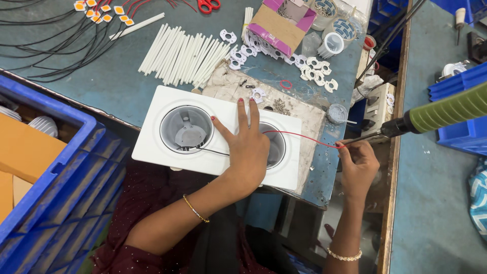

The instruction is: The person assembles a dual recessed light fixture by securing internal components with a green pneumatic screwdriver, then installs LED modules into each housing and connects the wiring. The person handles the fixture, LED modules, and wires throughout the process.

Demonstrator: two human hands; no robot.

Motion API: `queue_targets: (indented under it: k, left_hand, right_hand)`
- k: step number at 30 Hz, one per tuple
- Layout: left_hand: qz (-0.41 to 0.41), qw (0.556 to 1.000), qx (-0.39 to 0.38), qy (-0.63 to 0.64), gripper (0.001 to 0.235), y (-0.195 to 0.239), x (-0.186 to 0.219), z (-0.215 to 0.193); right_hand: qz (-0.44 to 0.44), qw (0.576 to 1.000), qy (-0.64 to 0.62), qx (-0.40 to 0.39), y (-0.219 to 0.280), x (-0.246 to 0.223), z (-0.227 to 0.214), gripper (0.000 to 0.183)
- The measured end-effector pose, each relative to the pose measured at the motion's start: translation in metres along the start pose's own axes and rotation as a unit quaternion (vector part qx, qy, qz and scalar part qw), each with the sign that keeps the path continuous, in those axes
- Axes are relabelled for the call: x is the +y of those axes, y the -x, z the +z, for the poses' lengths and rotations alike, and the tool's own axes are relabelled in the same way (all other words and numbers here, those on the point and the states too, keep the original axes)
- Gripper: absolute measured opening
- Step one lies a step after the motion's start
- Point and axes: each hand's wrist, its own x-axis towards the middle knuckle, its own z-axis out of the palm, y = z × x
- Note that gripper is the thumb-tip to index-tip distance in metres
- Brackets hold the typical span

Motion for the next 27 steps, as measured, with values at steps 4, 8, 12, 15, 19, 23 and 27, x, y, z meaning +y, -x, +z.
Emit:
queue_targets:
  k: [4,8,12,15,19,23,27]
  left_hand:
    - [-0.004,1.0,0.01,0.006,0.01,-0.001,0.0,0.006]
    - [0.004,0.998,0.055,0.028,0.013,0.001,-0.001,0.013]
    - [0.003,0.999,0.045,0.021,0.012,0.0,-0.001,0.013]
    - [0.01,1.0,0.021,0.005,0.01,0.001,-0.002,0.009]
    - [0.01,1.0,0.002,-0.001,0.012,0.001,-0.002,0.005]
    - [0.016,1.0,-0.002,0.0,0.012,0.001,-0.002,0.002]
    - [0.01,1.0,0.004,0.005,0.014,0.002,-0.001,0.0]
  right_hand:
    - [0.018,0.999,0.022,-0.025,-0.002,-0.004,-0.007,0.008]
    - [0.027,0.997,0.042,-0.063,-0.008,0.0,-0.014,0.012]
    - [0.059,0.987,0.101,-0.107,-0.015,-0.001,-0.024,0.018]
    - [0.035,0.969,0.047,-0.239,-0.031,-0.009,-0.044,0.051]
    - [-0.017,0.93,-0.238,-0.28,-0.065,-0.024,-0.085,0.092]
    - [-0.04,0.899,-0.364,-0.241,-0.104,-0.028,-0.113,0.073]
    - [-0.071,0.895,-0.382,-0.219,-0.13,-0.017,-0.123,0.065]
